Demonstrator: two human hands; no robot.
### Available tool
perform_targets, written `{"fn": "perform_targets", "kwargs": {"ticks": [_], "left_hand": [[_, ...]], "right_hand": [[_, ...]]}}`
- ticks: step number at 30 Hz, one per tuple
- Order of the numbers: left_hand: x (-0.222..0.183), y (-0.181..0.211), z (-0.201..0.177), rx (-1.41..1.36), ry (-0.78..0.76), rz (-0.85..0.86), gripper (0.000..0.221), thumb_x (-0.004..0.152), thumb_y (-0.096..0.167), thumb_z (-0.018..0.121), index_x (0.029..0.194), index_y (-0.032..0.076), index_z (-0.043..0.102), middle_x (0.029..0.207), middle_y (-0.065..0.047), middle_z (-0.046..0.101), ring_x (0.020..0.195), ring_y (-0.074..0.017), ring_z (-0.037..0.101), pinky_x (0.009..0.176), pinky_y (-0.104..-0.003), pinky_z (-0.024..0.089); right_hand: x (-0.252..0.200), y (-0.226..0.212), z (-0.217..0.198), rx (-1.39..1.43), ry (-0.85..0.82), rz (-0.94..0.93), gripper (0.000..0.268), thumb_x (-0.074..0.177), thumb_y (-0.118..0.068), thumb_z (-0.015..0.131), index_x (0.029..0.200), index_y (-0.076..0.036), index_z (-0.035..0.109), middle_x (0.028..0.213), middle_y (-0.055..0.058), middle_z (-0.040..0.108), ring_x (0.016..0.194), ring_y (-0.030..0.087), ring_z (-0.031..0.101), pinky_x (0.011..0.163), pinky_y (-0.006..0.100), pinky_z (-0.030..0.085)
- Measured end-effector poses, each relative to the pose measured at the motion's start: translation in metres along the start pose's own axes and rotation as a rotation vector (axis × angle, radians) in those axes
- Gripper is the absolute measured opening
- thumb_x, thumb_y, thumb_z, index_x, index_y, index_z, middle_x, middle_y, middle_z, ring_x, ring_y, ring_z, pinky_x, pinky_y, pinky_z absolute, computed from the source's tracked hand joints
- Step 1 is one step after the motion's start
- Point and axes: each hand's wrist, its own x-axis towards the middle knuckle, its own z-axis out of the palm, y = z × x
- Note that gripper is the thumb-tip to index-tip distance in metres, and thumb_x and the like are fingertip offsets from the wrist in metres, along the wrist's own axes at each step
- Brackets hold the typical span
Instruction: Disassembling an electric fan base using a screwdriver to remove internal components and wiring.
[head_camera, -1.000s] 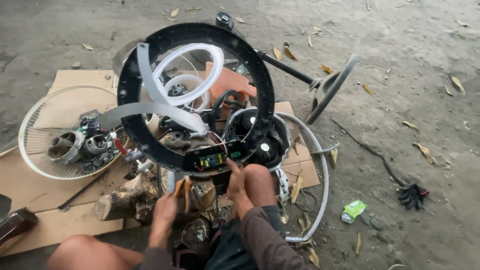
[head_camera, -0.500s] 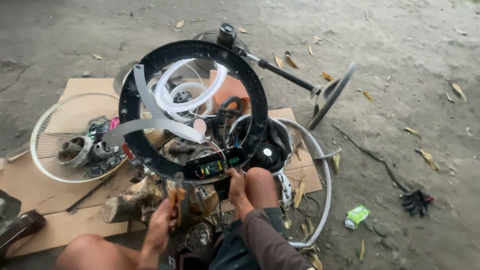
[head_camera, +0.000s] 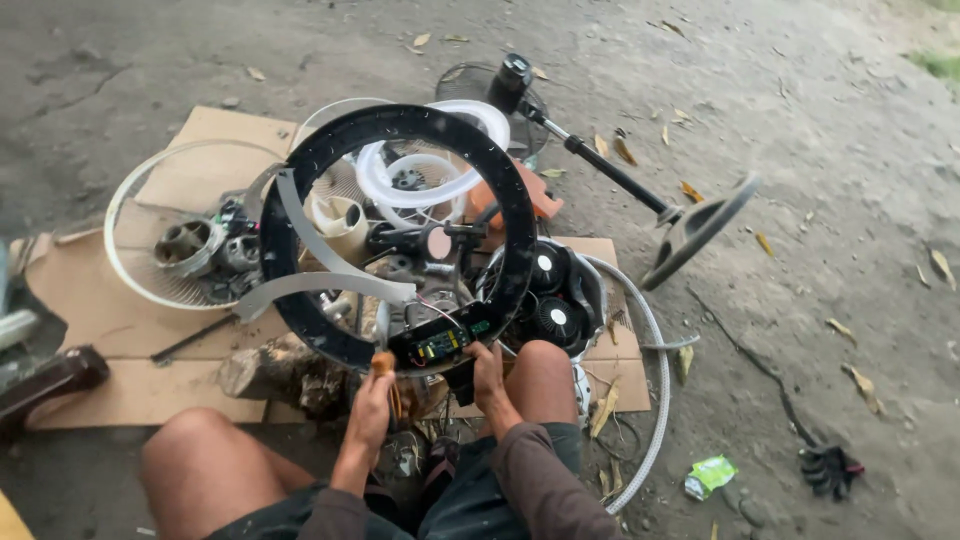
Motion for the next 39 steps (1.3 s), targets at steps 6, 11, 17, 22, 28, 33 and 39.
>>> {"fn": "perform_targets", "kwargs": {"ticks": [6, 11, 17, 22, 28, 33, 39], "left_hand": [[0.007, 0.011, -0.006, 0.193, 0.093, 0.090, 0.072, 0.082, 0.009, 0.079, 0.141, -0.005, 0.040, 0.090, -0.027, 0.069, 0.067, -0.0303, 0.073, 0.053, -0.036, 0.064], [0.034, -0.026, -0.015, 0.514, 0.120, 0.036, 0.043, 0.073, 0.020, 0.073, 0.114, 0.011, 0.062, 0.082, -0.014, 0.074, 0.077, -0.0282, 0.076, 0.068, -0.041, 0.060], [0.030, -0.022, -0.005, 0.534, 0.035, 0.004, 0.025, 0.077, 0.020, 0.063, 0.098, 0.016, 0.076, 0.084, -0.014, 0.077, 0.084, -0.0280, 0.076, 0.075, -0.039, 0.060], [0.049, -0.033, -0.007, 0.396, -0.036, -0.027, 0.031, 0.074, 0.009, 0.061, 0.099, 0.008, 0.078, 0.076, -0.018, 0.078, 0.067, -0.0237, 0.078, 0.062, -0.032, 0.065], [0.026, -0.007, -0.002, 0.188, -0.016, -0.028, 0.027, 0.078, -0.003, 0.056, 0.097, -0.010, 0.073, 0.087, -0.033, 0.074, 0.074, -0.0342, 0.076, 0.061, -0.042, 0.066], [0.019, 0.002, 0.000, 0.120, -0.062, -0.072, 0.030, 0.079, -0.004, 0.053, 0.103, -0.014, 0.067, 0.093, -0.031, 0.072, 0.081, -0.0353, 0.075, 0.068, -0.044, 0.066], [0.033, -0.014, -0.001, 0.073, -0.047, -0.037, 0.027, 0.081, -0.003, 0.055, 0.101, -0.014, 0.068, 0.090, -0.035, 0.071, 0.077, -0.0405, 0.076, 0.063, -0.048, 0.067]], "right_hand": [[0.007, 0.011, -0.004, -0.161, 0.078, -0.004, 0.038, 0.072, -0.018, 0.073, 0.107, -0.004, 0.062, 0.086, 0.013, 0.055, 0.078, 0.026, 0.059, 0.077, 0.044, 0.050], [0.028, 0.031, -0.019, -0.203, 0.038, -0.034, 0.042, 0.071, -0.013, 0.072, 0.112, -0.003, 0.063, 0.086, 0.013, 0.056, 0.076, 0.027, 0.063, 0.075, 0.045, 0.051], [0.016, 0.023, -0.011, -0.292, 0.057, -0.058, 0.054, 0.068, -0.018, 0.072, 0.119, -0.002, 0.064, 0.101, 0.019, 0.058, 0.093, 0.031, 0.056, 0.087, 0.048, 0.045], [0.009, 0.017, -0.001, -0.296, 0.083, -0.028, 0.065, 0.069, -0.020, 0.073, 0.132, -0.005, 0.062, 0.118, 0.022, 0.059, 0.107, 0.033, 0.054, 0.097, 0.049, 0.043], [0.013, 0.020, -0.002, -0.340, 0.084, 0.058, 0.083, 0.072, -0.027, 0.075, 0.149, -0.007, 0.051, 0.130, 0.028, 0.053, 0.117, 0.038, 0.052, 0.104, 0.053, 0.040], [0.005, 0.012, 0.005, -0.386, 0.093, 0.135, 0.097, 0.069, -0.033, 0.077, 0.158, -0.015, 0.042, 0.139, 0.027, 0.050, 0.130, 0.040, 0.051, 0.109, 0.051, 0.038], [0.008, 0.008, 0.007, -0.333, 0.063, 0.104, 0.102, 0.073, -0.031, 0.076, 0.162, -0.010, 0.033, 0.140, 0.034, 0.046, 0.129, 0.046, 0.048, 0.106, 0.057, 0.038]]}}
